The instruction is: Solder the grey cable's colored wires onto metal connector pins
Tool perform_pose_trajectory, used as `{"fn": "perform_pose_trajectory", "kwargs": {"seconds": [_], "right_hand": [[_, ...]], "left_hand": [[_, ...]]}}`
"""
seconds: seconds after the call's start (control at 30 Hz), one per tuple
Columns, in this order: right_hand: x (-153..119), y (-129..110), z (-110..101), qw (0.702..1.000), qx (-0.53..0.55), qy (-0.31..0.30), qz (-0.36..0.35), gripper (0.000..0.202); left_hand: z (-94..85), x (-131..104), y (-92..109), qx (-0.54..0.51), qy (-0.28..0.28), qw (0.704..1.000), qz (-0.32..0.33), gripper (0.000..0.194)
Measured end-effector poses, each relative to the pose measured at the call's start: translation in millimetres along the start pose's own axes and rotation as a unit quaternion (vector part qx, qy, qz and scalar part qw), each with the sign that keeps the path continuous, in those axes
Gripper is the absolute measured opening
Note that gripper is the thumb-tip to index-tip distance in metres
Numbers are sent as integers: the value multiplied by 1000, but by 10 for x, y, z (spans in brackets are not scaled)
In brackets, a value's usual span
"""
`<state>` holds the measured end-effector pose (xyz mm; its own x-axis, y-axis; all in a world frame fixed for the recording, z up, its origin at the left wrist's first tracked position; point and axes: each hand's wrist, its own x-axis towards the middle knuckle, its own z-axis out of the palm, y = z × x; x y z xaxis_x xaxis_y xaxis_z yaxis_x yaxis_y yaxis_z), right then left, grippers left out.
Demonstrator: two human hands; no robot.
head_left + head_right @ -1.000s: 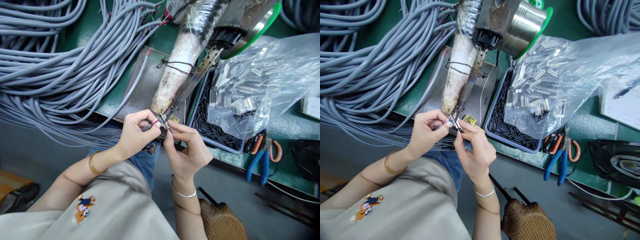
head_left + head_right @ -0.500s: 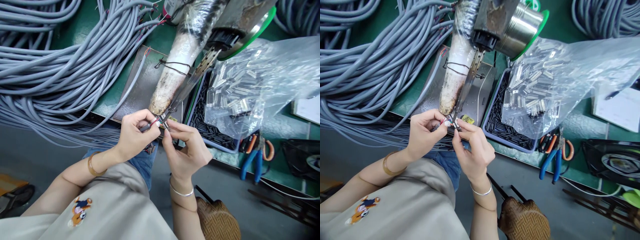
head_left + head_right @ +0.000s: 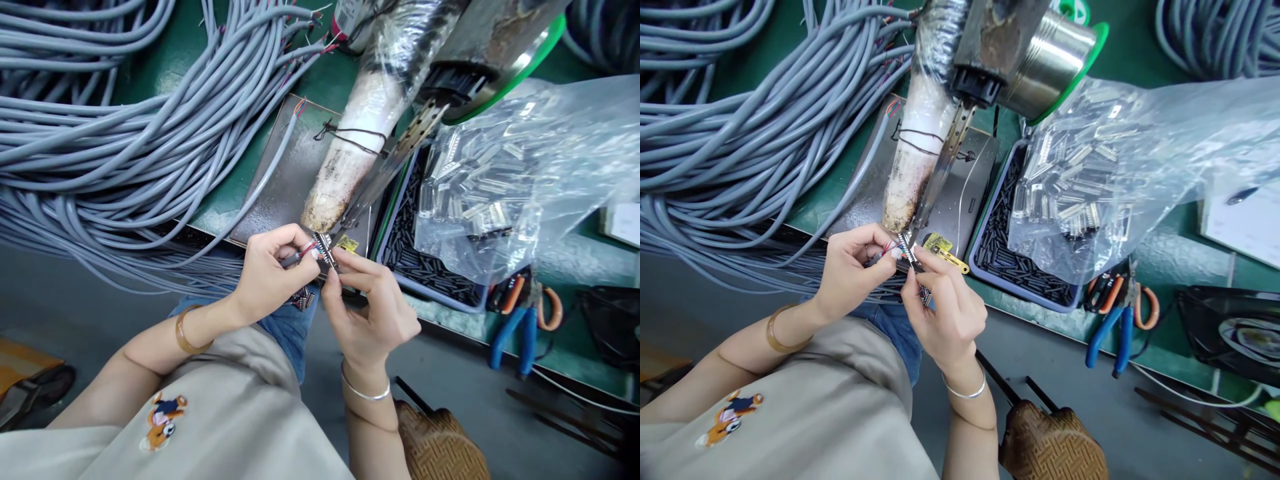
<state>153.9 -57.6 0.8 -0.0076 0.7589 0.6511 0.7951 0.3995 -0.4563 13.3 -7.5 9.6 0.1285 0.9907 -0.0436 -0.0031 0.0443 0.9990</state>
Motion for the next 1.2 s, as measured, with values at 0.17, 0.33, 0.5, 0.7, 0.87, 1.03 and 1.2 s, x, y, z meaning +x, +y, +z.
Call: {"fn": "perform_pose_trajectory", "kwargs": {"seconds": [0.17, 0.33, 0.5, 0.7, 0.87, 1.03, 1.2], "right_hand": [[-15, -18, -10, 998, 39, 11, 51, 20], [5, -38, -26, 997, 48, 7, 63, 20], [42, -33, -12, 997, 46, 10, 64, 19], [80, -20, -5, 997, 47, 15, 63, 19], [137, -45, -18, 996, 50, 9, 77, 20], [182, -77, -12, 997, 29, 2, 70, 19], [207, -86, -37, 997, 28, -10, 76, 21]], "left_hand": [[-6, -36, -25, -14, -7, 1000, 4, 10], [2, -41, -47, -10, -9, 1000, 15, 11], [23, -17, -19, 10, -5, 1000, 18, 13], [48, -6, 17, 19, 11, 999, 40, 16], [42, -12, 5, 25, 10, 998, 56, 16], [39, -15, 13, 30, 10, 998, 49, 16], [49, -19, 24, 18, 12, 999, 47, 16]]}}
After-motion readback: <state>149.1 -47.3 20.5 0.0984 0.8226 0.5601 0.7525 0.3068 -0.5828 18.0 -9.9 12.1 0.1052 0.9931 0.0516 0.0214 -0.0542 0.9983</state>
